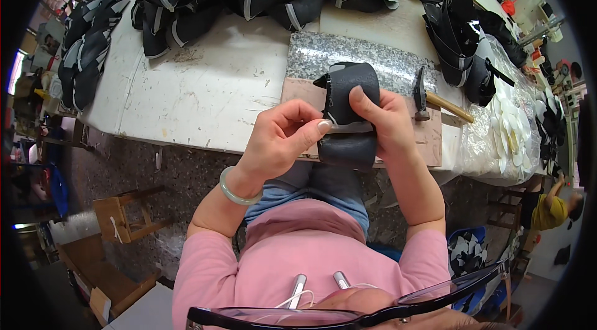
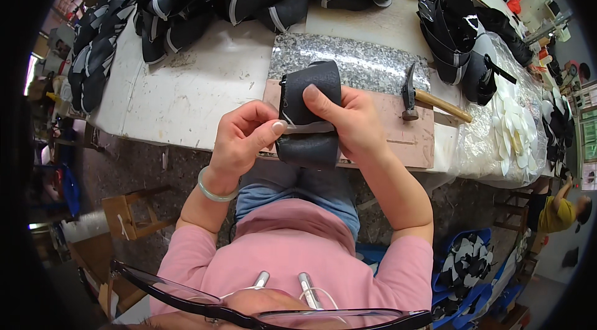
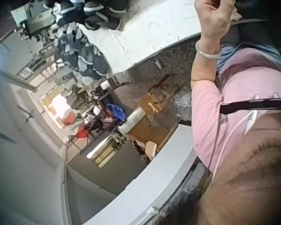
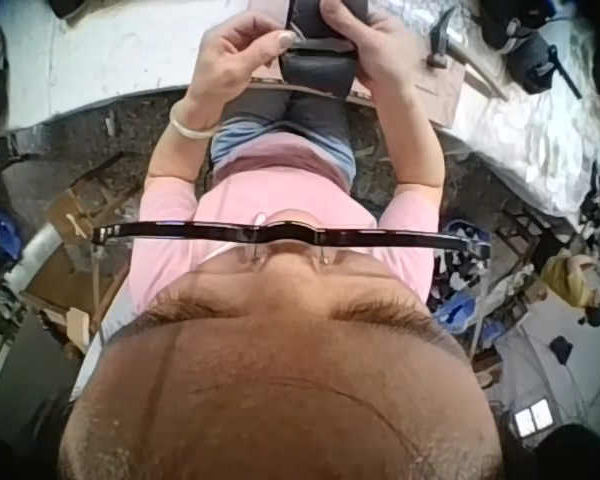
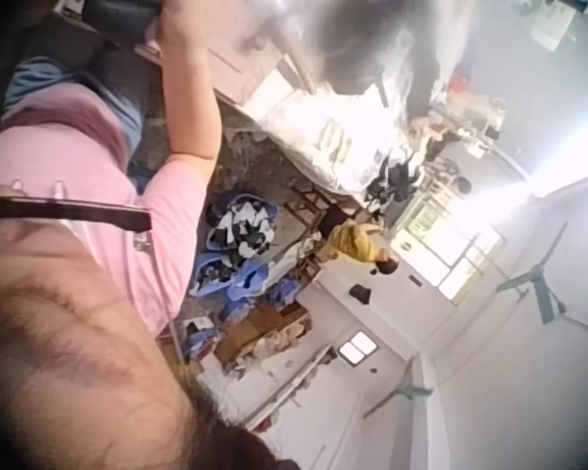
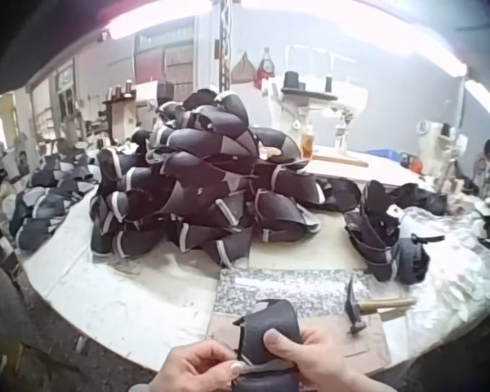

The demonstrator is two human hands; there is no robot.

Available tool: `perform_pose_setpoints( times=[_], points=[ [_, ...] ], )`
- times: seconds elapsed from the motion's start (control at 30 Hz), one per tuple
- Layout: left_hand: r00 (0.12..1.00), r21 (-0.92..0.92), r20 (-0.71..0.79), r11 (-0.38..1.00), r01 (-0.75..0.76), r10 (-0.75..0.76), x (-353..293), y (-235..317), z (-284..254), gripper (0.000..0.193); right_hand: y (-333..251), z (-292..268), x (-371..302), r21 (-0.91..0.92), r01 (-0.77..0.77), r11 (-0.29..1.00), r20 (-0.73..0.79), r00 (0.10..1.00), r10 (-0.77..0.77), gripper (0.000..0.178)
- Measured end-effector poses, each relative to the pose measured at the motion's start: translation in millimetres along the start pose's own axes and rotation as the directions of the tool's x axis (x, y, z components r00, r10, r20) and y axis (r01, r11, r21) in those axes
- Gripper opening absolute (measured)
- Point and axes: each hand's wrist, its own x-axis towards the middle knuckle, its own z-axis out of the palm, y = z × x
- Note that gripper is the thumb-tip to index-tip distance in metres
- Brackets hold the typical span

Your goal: The person aligns and attaches shoe components by hand, presses the seams using a handheld tool, and places the assembled pieces into a basket on the floor.

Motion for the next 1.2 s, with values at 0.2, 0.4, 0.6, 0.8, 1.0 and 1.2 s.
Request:
perform_pose_setpoints(
  times=[0.2, 0.4, 0.6, 0.8, 1.0, 1.2],
  points=[
    [0.998, 0.037, 0.029, 0.998, -0.048, 0.047, 3, -2, -4, 0.016, -2, 2, -6, -0.452, 0.277, 0.848, -0.013, 0.948, -0.317, 0.029],
    [0.993, -0.061, 0.027, 0.991, 0.116, -0.115, 3, 7, -6, 0.021, -5, 4, -11, -0.48, 0.226, 0.848, 0.01, 0.968, -0.252, 0.028],
    [0.995, 0.378, -0.051, 0.924, -0.061, 0.086, 1, 9, 2, 0.015, -1, 7, -14, -0.546, 0.266, 0.794, 0.032, 0.954, -0.298, 0.026],
    [0.99, -0.108, -0.057, 0.986, 0.125, -0.132, -2, 5, 1, 0.023, -4, 8, -13, -0.572, 0.325, 0.753, 0.038, 0.928, -0.372, 0.026],
    [0.972, -0.078, 0.007, 0.969, 0.235, -0.235, -14, 10, 0, 0.024, -7, 8, -13, -0.573, 0.345, 0.743, -0.002, 0.906, -0.423, 0.026],
    [0.983, 0.093, -0.039, 0.979, 0.183, -0.18, -17, 9, 3, 0.019, -2, 7, -12, -0.617, 0.345, 0.708, -0.003, 0.898, -0.44, 0.026]
  ],
)
